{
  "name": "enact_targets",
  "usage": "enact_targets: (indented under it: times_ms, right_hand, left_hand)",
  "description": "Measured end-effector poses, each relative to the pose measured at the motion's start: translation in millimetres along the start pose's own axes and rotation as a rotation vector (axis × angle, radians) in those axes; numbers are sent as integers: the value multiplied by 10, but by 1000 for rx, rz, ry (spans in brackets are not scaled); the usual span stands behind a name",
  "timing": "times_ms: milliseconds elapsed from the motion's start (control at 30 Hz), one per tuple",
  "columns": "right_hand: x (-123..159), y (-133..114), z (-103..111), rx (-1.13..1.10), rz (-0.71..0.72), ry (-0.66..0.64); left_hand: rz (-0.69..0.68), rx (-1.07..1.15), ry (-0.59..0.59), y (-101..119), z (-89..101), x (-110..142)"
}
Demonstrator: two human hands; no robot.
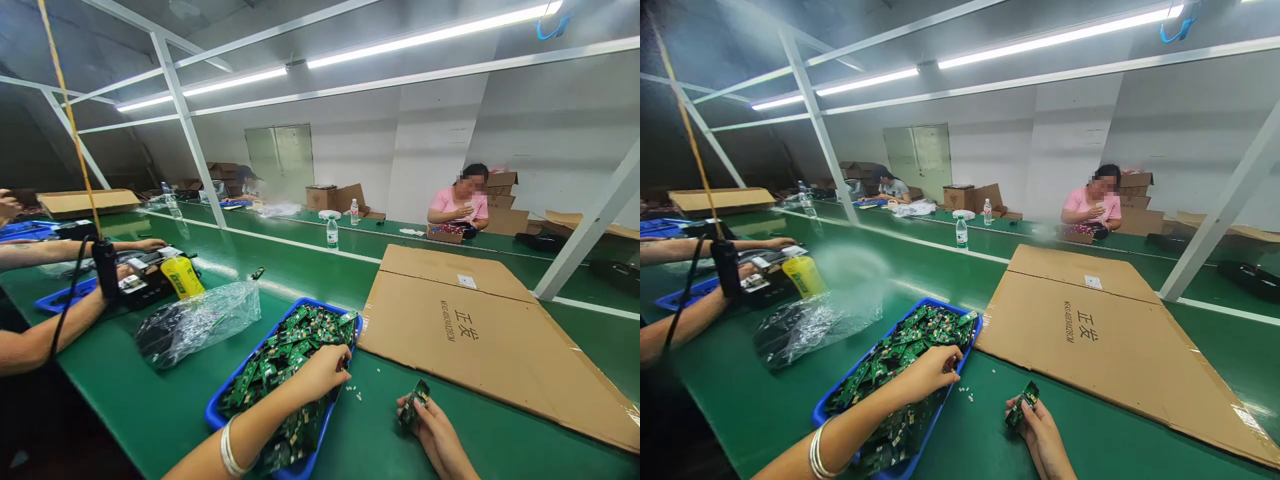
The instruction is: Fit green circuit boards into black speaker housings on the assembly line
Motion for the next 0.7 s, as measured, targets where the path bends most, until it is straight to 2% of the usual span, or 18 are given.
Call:
enact_targets:
  times_ms: [133, 433, 700]
  right_hand:
    - [-13, 54, 28, 2, -1, -29]
    - [-6, 54, 15, 14, 11, -52]
    - [-2, 31, 6, 9, -1, -49]
  left_hand:
    - [-7, -95, -14, 10, -21, 6]
    - [-36, -218, -81, 19, 90, -3]
    - [4, -435, 1, 93, 56, -33]
Point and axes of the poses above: each hand's wrist, its own x-axis away from the middle knuckle, its own z-axis out of the back of the hand, y = z × x, the point moved 3 cm from there along -x, towards the middle knuckle, and after that the axes turned 9 degrees about z, right-handed, at the moved point
